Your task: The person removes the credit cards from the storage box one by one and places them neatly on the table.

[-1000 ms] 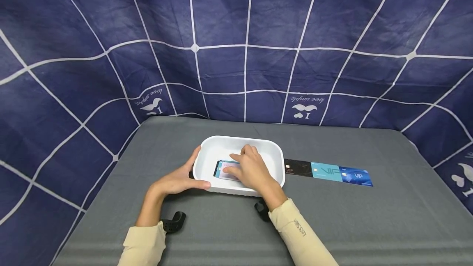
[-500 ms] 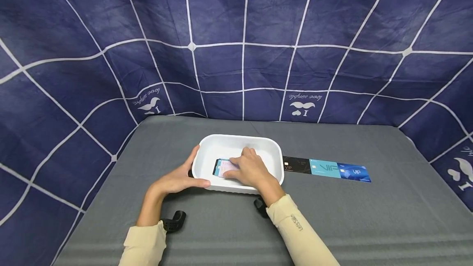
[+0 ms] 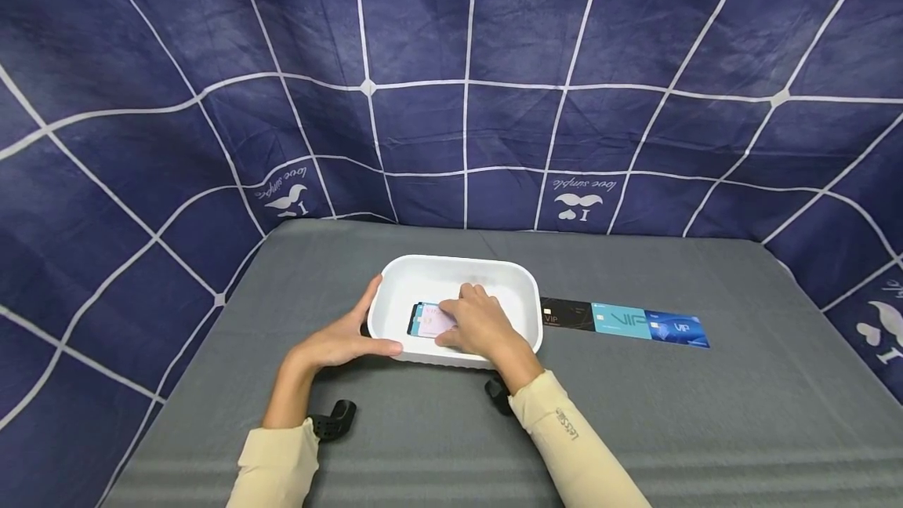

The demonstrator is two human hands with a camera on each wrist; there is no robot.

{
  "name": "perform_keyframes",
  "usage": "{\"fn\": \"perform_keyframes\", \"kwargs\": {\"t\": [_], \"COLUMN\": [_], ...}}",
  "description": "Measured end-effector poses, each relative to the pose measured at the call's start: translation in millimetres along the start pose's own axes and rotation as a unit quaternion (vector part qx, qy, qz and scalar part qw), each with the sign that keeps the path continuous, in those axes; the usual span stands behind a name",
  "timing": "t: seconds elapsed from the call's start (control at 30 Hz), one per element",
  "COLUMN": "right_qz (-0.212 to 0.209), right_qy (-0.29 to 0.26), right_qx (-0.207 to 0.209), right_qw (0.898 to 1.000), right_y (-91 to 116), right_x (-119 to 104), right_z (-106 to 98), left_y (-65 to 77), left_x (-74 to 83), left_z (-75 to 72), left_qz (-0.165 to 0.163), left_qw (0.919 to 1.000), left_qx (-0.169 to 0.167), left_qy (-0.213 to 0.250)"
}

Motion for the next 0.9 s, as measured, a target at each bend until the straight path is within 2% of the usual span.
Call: {"fn": "perform_keyframes", "kwargs": {"t": [0.27,0.4,0.57,0.67,0.9], "right_qz": [-0.015,-0.026,-0.025,-0.036,-0.047], "right_qy": [-0.016,-0.028,-0.048,-0.053,-0.068], "right_qx": [0.023,0.071,0.141,0.168,0.175], "right_qw": [0.999,0.997,0.989,0.984,0.981], "right_y": [-0.4,1.6,8.4,11.0,10.9], "right_x": [-1.2,-1.7,-1.1,-2.8,-3.4], "right_z": [-4.1,-9.3,-17.9,-22.1,-22.6], "left_y": [-0.6,0.2,0.1,0.0,0.7], "left_x": [1.0,1.7,2.5,2.2,2.4], "left_z": [-0.7,-0.5,0.9,0.4,-1.3], "left_qz": [0.002,0.008,0.012,0.013,0.003], "left_qw": [1.0000,1.0000,0.9999,0.9999,0.9999], "left_qx": [-0.001,0.000,-0.005,-0.004,0.002], "left_qy": [-0.006,-0.002,0.003,0.003,-0.010]}}
Point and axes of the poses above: each hand's wrist, its own y-axis away from the middle knuckle, its own z-axis out of the palm, x = y × z, the point moved 6 cm from there along -y, towards the middle knuckle, and after that the axes turned 5 degrees about y, right-handed, at the moved point
